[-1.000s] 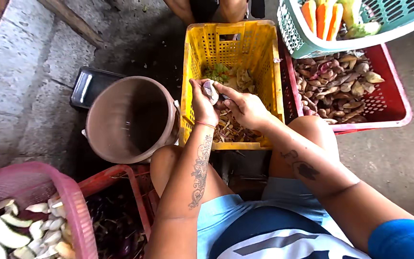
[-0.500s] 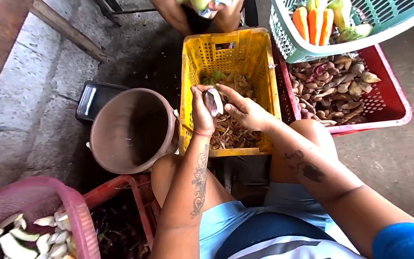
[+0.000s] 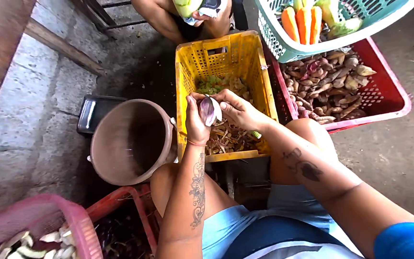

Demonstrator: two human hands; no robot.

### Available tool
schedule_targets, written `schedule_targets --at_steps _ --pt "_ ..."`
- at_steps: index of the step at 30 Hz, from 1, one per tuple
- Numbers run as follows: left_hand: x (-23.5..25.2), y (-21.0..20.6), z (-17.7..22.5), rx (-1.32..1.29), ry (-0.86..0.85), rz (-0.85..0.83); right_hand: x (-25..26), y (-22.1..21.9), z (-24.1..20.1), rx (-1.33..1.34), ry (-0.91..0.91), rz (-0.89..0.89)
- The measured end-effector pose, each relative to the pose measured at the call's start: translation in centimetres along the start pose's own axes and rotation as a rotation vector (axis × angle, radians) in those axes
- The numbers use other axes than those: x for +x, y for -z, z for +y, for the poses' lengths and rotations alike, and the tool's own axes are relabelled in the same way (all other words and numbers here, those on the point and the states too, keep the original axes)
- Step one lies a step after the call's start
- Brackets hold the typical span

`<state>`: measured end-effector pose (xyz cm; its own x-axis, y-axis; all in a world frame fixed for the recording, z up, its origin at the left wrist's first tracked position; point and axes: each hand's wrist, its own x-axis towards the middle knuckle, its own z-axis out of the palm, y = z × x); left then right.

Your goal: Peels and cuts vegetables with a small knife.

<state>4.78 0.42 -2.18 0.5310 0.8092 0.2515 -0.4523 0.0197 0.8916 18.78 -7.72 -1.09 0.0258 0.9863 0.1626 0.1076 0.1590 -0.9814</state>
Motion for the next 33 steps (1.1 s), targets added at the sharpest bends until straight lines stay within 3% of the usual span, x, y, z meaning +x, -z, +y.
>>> schedule_targets --at_steps 5,9,10,12,16,18,23,33 --pt "0.5 0.3 0.6 -0.221 0.13 0.03 0.3 -0.5 0.2 0.681 -0.215 0.134" --pt "1.1 -0.2 1.2 -0.206 0.254 0.295 0.2 -0.4 -0.2 0.728 -0.585 0.165" --pt "1.2 -0.4 1.4 -0.184 0.285 0.352 0.1 -0.6 -0.3 0.678 -0.589 0.131" --pt "1.4 -0.6 1.5 -0.158 0.333 0.433 -0.2 -1.4 -0.4 0.436 -0.433 0.089" --pt "1.5 -0.7 1.6 -0.249 0.375 0.586 -1.2 -2.7 -0.5 -0.462 -0.006 0.002" --pt "1.6 -0.9 1.9 -0.332 0.389 0.643 -1.2 -3.1 0.0 -0.65 0.109 -0.038" --pt "1.5 -1.0 1.9 -0.361 0.4 0.665 -1.1 -3.2 0.2 -0.742 0.075 -0.075" --pt "1.3 -1.5 0.9 -0.359 0.303 0.613 -1.0 -2.9 0.1 -0.803 0.089 0.032"
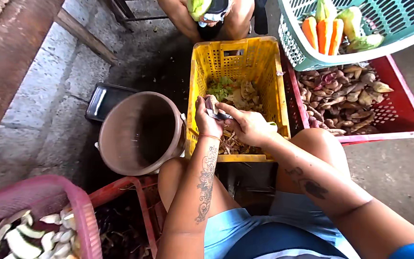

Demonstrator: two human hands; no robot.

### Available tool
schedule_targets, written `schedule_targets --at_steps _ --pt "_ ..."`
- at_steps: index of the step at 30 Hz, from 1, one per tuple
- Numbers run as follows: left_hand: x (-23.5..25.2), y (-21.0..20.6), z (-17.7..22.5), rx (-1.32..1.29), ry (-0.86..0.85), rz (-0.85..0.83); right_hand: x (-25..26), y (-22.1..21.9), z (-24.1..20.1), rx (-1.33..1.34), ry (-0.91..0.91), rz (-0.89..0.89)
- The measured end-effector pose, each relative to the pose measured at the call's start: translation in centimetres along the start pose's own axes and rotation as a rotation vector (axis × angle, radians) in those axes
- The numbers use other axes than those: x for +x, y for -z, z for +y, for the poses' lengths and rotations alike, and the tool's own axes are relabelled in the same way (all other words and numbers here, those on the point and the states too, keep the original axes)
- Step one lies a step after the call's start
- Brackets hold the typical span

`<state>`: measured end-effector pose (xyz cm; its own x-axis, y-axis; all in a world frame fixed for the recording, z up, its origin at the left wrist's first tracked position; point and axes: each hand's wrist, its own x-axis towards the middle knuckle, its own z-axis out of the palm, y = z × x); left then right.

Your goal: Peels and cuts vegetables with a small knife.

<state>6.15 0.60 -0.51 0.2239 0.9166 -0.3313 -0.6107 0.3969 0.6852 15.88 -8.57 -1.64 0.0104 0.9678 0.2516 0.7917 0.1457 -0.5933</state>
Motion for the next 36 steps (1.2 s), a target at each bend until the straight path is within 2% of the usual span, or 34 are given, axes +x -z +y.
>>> schedule_targets --at_steps 8,14,20,31,36 --pt "-0.1 0.5 -0.4 0.166 -0.044 -0.076 0.3 0.3 0.5 0.039 -0.006 0.043" --pt "0.4 1.0 -0.3 0.22 -0.125 -0.215 0.3 1.5 0.5 0.11 -0.055 -0.097" --pt "0.3 1.1 0.0 0.307 -0.178 -0.228 0.5 1.3 1.2 0.132 -0.015 -0.094" --pt "0.3 1.2 -0.5 0.368 -0.255 -0.265 0.8 1.5 1.2 0.184 -0.059 -0.075" --pt "0.1 1.4 -0.8 0.37 -0.27 -0.346 1.2 1.8 1.9 0.288 -0.055 -0.07"
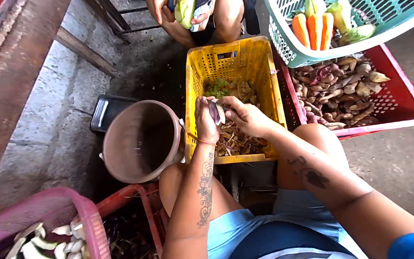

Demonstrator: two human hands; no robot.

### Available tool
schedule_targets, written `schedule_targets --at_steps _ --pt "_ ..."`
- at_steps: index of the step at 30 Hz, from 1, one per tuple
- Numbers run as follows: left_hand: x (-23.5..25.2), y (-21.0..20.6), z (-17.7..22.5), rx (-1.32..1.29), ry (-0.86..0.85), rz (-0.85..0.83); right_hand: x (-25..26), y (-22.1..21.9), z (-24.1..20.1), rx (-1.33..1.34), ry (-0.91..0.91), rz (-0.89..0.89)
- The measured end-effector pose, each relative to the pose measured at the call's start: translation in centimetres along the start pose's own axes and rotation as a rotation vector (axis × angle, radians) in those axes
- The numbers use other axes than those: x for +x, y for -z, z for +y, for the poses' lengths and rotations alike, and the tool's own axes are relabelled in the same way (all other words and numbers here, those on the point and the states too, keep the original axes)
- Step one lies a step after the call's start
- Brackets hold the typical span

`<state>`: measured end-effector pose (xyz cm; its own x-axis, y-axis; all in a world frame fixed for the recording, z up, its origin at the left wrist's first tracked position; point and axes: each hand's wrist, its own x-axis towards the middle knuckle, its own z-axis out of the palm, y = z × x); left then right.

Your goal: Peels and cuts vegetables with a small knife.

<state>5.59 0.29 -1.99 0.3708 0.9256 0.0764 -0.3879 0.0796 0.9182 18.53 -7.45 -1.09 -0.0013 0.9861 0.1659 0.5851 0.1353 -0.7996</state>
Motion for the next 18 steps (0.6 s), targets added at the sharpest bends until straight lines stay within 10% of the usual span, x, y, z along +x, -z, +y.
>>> schedule_targets --at_steps 13,18 --pt "-0.91 0.99 0.51 0.07 -0.051 -0.284 -0.07 -0.03 0.64 0.298 0.096 0.074" --pt "-0.67 1.03 0.37 -0.132 0.106 -0.283 -0.08 -0.36 -0.08 0.939 -0.046 0.079"
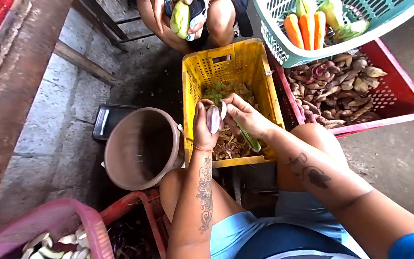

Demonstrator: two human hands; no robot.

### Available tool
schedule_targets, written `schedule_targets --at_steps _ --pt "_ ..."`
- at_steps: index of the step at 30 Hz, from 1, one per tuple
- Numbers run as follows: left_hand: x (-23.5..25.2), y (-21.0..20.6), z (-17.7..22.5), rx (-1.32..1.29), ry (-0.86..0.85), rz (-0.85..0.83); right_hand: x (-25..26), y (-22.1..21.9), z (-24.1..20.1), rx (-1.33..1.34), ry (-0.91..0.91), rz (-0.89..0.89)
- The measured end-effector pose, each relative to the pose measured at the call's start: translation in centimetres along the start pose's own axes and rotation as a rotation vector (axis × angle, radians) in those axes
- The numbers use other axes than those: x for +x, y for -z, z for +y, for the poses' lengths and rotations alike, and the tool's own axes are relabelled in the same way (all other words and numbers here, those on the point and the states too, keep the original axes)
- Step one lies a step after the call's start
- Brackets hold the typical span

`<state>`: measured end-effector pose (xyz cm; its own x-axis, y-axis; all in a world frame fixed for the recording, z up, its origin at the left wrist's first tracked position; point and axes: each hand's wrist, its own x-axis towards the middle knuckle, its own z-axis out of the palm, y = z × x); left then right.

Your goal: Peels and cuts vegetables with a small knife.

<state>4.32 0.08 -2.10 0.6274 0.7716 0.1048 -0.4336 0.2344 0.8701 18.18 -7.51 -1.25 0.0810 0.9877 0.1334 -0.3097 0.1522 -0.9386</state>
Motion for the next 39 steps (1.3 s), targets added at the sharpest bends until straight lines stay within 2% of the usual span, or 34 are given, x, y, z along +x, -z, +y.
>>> schedule_targets --at_steps 2,5,7,9,12,17,20,25,32,39 --pt "-0.1 -0.2 0.5 -0.082 0.035 0.01 0.0 0.0 -0.1 0.233 -0.101 0.075" --pt "-0.1 0.0 1.0 -0.097 0.063 0.113 -0.3 -0.2 0.0 0.344 -0.39 0.206" --pt "0.6 -0.1 1.1 -0.066 0.09 0.248 -0.3 -0.7 0.4 0.352 -0.574 0.224" --pt "1.4 -0.5 1.1 -0.074 0.14 0.412 -0.3 -1.2 0.4 0.351 -0.645 0.192" --pt "1.7 -0.6 1.5 -0.099 0.216 0.52 -0.5 -1.8 0.3 0.22 -0.534 0.181" --pt "2.0 -0.6 1.5 -0.181 0.184 0.589 -1.4 -2.1 0.3 -0.769 -0.081 -0.001" --pt "1.9 -0.8 1.6 -0.24 0.195 0.588 -1.4 -2.3 0.8 -1.077 0.075 -0.085" --pt "1.7 -0.5 1.2 -0.173 0.15 0.53 -1.3 -2.3 0.9 -1.152 0.1 -0.084" --pt "1.5 -0.8 0.6 -0.149 0.115 0.553 -1.3 -2.4 1.4 -1.201 0.178 -0.007" --pt "1.4 -1.0 0.6 -0.05 0.022 0.579 -1.1 -2.3 1.1 -1.167 0.167 -0.033"
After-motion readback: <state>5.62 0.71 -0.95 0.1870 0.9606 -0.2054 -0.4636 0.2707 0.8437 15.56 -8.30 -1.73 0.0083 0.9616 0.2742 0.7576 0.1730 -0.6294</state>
